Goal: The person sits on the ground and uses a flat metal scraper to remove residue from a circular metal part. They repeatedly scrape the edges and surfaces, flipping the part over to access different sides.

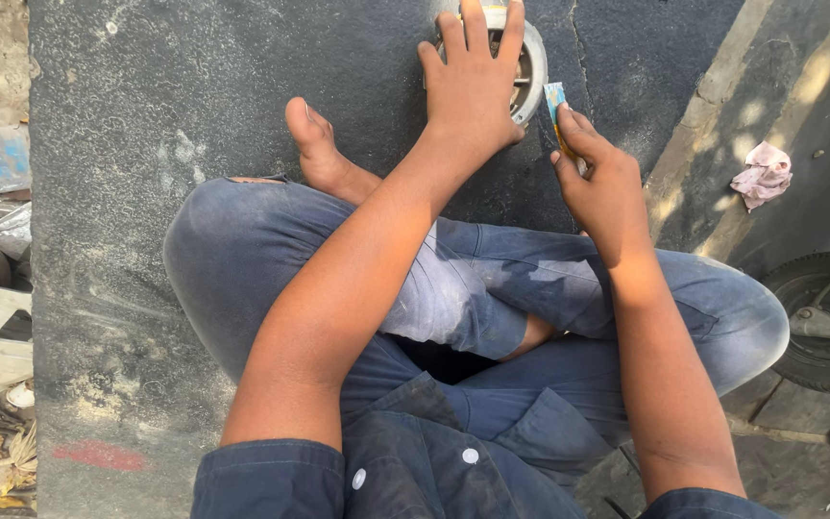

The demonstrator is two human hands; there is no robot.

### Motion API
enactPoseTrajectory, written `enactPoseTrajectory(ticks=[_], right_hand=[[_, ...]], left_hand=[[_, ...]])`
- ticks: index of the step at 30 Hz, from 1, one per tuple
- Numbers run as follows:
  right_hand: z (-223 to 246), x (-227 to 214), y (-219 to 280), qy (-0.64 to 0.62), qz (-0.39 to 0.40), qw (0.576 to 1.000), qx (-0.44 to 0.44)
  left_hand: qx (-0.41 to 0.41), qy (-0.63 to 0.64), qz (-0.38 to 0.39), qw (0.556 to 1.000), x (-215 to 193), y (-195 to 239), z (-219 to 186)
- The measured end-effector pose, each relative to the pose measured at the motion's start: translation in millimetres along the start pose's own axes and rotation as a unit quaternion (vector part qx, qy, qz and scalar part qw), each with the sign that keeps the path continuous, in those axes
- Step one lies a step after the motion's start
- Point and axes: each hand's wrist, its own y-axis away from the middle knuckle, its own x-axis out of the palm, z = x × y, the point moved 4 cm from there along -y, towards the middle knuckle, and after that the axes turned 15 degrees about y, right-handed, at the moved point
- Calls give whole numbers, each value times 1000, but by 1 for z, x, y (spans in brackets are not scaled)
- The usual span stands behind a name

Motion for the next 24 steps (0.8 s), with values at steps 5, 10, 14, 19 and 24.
enactPoseTrajectory(ticks=[5, 10, 14, 19, 24], right_hand=[[-2, 1, -3, 19, 5, 1000, -1], [0, 4, -6, 4, 1, 1000, 8], [0, 3, -6, 29, 6, 1000, -5], [0, 3, -6, 41, -13, 999, -26], [6, 1, -5, 46, -26, 998, -42]], left_hand=[[-6, 2, 4, 1000, -1, 0, -2], [-13, 19, 4, 1000, -3, 1, 0], [-8, 22, 5, 1000, -5, 1, -2], [-7, 28, 0, 1000, -3, 1, 0], [0, 15, 7, 1000, -4, 1, -2]])
